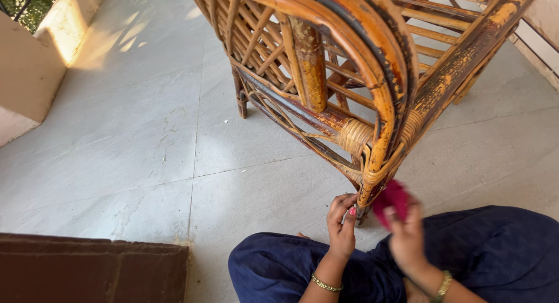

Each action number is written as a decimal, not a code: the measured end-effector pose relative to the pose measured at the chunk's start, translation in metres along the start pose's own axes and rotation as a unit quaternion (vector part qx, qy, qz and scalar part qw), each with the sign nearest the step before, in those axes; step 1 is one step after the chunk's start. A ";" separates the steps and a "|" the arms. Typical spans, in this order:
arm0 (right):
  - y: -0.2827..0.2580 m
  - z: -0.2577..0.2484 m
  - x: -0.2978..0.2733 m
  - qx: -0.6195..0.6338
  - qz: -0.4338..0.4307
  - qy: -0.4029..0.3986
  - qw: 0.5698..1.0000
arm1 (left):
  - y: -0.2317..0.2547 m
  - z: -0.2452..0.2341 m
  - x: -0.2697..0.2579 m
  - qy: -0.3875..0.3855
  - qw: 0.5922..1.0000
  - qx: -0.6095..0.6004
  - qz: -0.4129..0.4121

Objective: The person wipes a rattan chair with a pink cloth, cleaning the frame, seat, and backrest. The person sits on the floor and systematically wipes different parts of the chair.

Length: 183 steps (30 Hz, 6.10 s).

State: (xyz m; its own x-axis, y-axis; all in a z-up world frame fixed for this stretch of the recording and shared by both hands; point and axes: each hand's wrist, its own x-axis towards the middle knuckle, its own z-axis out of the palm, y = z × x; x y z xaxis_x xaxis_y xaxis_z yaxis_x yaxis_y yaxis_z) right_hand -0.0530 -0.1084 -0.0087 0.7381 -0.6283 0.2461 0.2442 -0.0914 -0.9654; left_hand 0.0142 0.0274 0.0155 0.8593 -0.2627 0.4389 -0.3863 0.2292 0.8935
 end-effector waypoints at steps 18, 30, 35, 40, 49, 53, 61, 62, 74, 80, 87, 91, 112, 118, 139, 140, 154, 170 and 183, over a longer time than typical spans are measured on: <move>-0.005 0.020 -0.030 -0.181 -0.035 -0.085 0.979 | -0.005 0.003 0.003 -0.007 1.000 0.007 0.016; -0.028 0.013 -0.031 -0.201 -0.090 -0.105 0.970 | -0.005 0.003 0.002 -0.060 0.998 0.032 0.018; -0.012 0.012 -0.024 -0.280 -0.008 -0.148 0.948 | -0.012 0.003 0.005 -0.047 0.998 0.035 0.024; 0.010 -0.007 -0.014 -0.165 -0.033 -0.121 0.978 | -0.014 -0.001 0.009 -0.049 0.998 0.026 0.013; 0.014 -0.007 -0.012 -0.099 0.002 -0.117 0.988 | 0.000 0.005 0.010 -0.027 0.998 0.060 -0.010; 0.013 -0.006 -0.013 -0.084 0.003 -0.120 0.989 | -0.001 0.002 0.013 -0.040 0.999 0.025 -0.003; -0.034 0.001 -0.015 -0.108 -0.132 -0.088 0.981 | 0.028 0.003 0.017 -0.017 0.986 0.165 0.036; -0.036 0.002 -0.015 -0.140 -0.159 -0.086 0.973 | 0.032 0.004 0.016 -0.019 0.979 0.201 0.036; -0.004 0.009 -0.016 -0.208 -0.203 -0.102 0.951 | 0.021 0.010 0.011 0.002 0.989 0.148 0.027; -0.001 0.011 -0.009 -0.231 -0.296 -0.094 0.922 | 0.010 0.009 0.009 0.009 0.994 0.104 -0.017; 0.028 0.008 -0.015 -0.246 -0.179 -0.117 0.945 | 0.007 0.010 0.009 0.011 0.996 0.085 -0.014; -0.010 0.011 -0.017 -0.232 -0.263 -0.083 0.933 | 0.008 0.010 0.009 0.008 0.998 0.056 -0.020; -0.052 -0.015 0.002 0.295 0.109 -0.357 0.880 | -0.012 -0.005 0.001 -0.017 0.985 -0.174 0.006; -0.100 0.016 0.012 -0.084 -0.190 -0.198 0.958 | 0.042 -0.028 0.004 -0.128 0.936 -0.325 -0.047; -0.020 0.021 0.067 -0.134 -0.349 -0.078 0.924 | 0.087 0.032 0.042 0.029 0.993 -0.042 0.105; -0.017 0.017 0.070 -0.168 -0.364 -0.082 0.913 | 0.083 0.030 0.042 0.023 0.996 -0.042 0.077; 0.001 0.025 0.088 -0.161 -0.435 -0.066 0.883 | 0.034 0.041 0.007 0.111 0.992 -0.038 0.044; 0.011 0.021 0.089 -0.173 -0.452 -0.055 0.873 | 0.060 0.040 0.009 0.100 0.993 -0.047 0.048; 0.017 0.006 0.082 -0.191 -0.409 -0.060 0.890 | 0.022 0.016 -0.025 0.097 0.981 0.169 0.012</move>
State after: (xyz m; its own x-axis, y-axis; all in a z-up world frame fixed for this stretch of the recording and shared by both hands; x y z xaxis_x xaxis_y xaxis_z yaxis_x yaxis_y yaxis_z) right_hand 0.0156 -0.1568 -0.0045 0.4797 -0.1448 0.8654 0.5158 -0.7513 -0.4116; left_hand -0.0210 0.0236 0.0261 0.8838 -0.0711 0.4625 -0.4676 -0.0998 0.8783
